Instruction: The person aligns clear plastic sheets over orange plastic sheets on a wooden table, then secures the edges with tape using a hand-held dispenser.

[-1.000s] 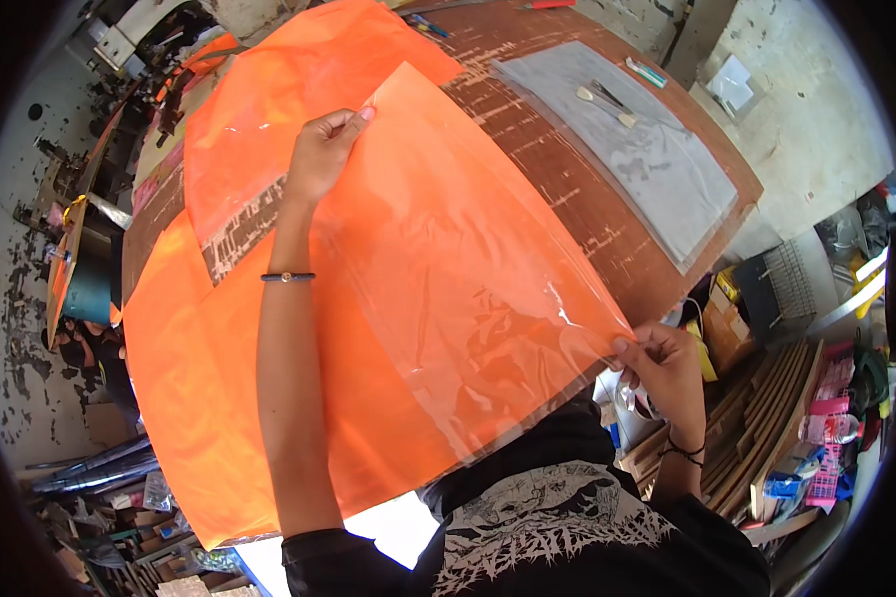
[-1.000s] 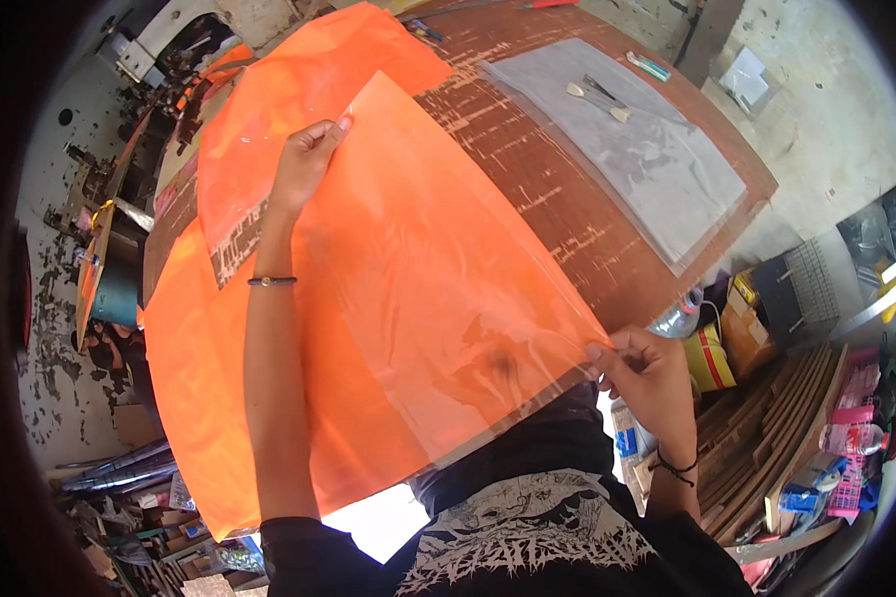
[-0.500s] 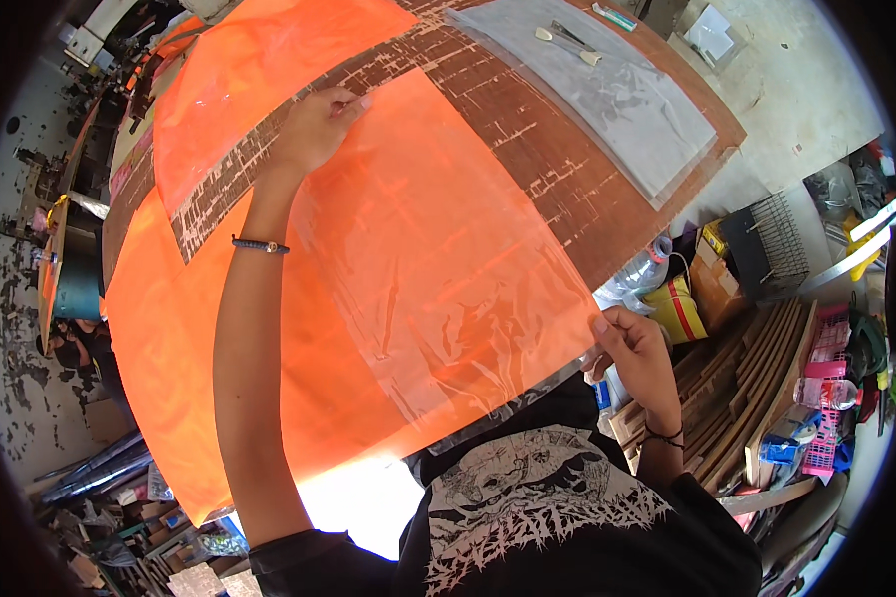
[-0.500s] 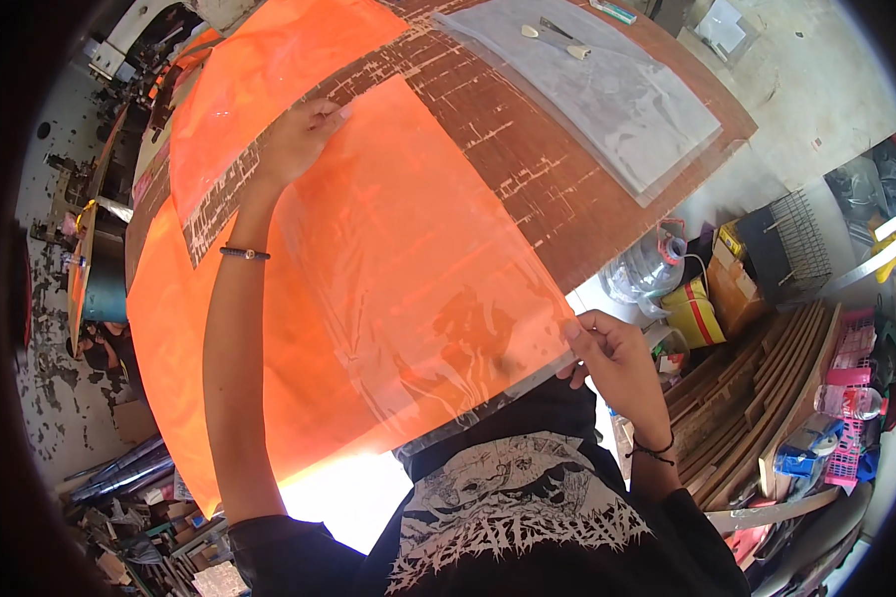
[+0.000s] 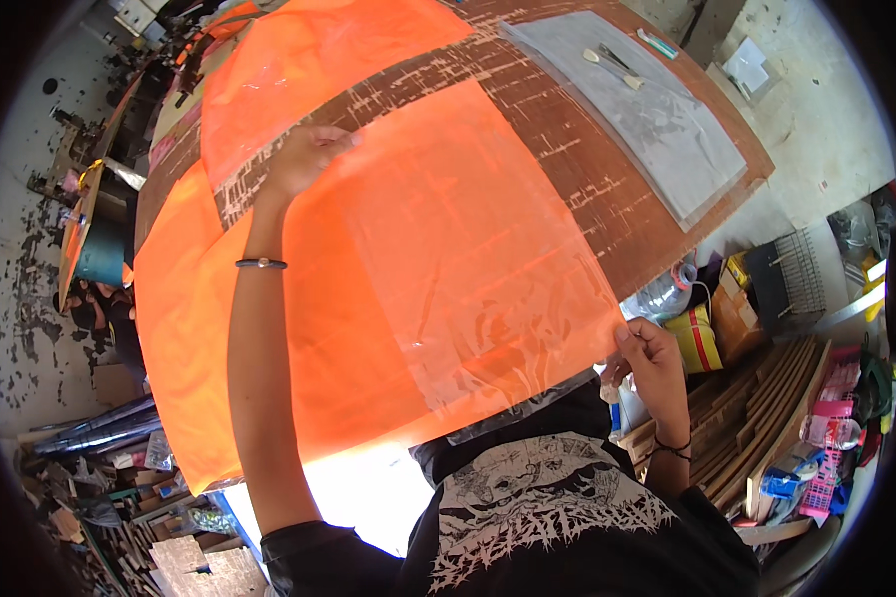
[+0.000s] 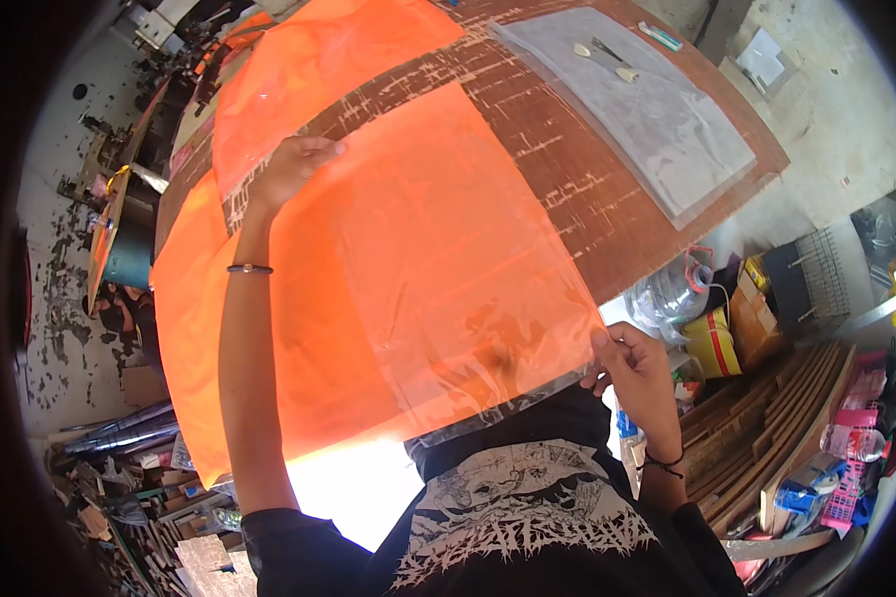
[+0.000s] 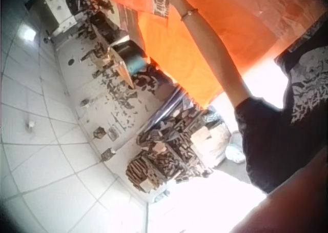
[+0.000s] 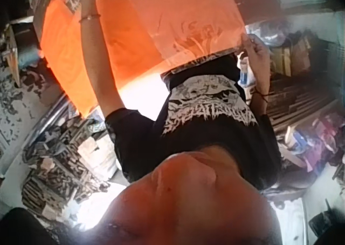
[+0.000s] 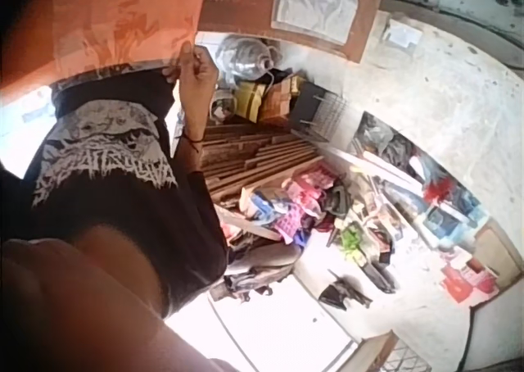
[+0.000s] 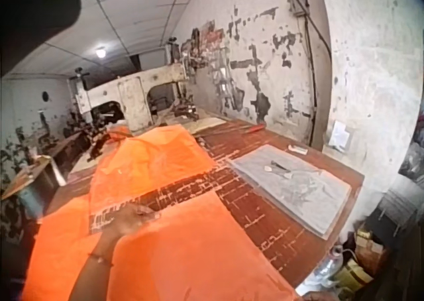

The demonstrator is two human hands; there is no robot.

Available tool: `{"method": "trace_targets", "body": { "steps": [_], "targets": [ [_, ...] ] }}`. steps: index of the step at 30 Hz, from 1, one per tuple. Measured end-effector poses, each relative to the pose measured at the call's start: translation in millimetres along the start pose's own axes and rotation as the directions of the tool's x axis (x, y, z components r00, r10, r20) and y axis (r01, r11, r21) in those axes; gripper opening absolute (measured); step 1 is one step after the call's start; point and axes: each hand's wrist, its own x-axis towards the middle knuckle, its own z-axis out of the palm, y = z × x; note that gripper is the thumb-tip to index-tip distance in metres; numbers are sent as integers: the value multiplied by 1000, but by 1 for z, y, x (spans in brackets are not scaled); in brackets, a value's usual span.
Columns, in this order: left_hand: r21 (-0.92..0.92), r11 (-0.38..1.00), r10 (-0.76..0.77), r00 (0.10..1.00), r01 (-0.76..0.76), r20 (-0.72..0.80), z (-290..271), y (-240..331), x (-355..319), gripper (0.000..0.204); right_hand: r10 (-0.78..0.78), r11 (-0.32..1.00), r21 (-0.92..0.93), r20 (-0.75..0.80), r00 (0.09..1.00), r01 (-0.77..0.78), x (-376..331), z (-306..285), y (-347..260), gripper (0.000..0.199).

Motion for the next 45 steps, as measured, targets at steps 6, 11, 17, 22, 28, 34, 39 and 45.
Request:
{"method": "trace_targets", "body": {
  "steps": [6,11,17,22,28,34,39,45],
  "targets": [
    [23,997,-67,998,67,-2,0,-3,2,43,-21,1000,-18,-16,1000,21,-2,3,-3,30],
    [57,996,-73,997,72,18,-7,2,5,42,-40,998,-43,-17,999,39,-2,3,-4,29],
    [88,991,-111,988,102,109,-30,-6,6,48,-63,997,-53,-45,997,60,-1,2,-4,28],
    [74,990,-128,981,119,143,-29,-8,2,53,-71,993,-104,-82,994,63,0,4,-4,28],
    [-1,996,-94,988,95,123,-27,-16,1,41,-91,993,-86,-80,993,84,1,2,-2,26],
    [51,988,-149,987,146,66,-18,-2,0,37,-71,997,-31,-88,994,68,2,2,-3,24],
    [10,992,-124,988,123,98,-19,-8,5,38,-71,996,-60,-68,995,67,1,-1,-3,23],
    [-30,994,-100,990,103,95,-30,-17,-4,39,-102,993,-70,-53,993,98,0,-6,3,21]
  ]
}}
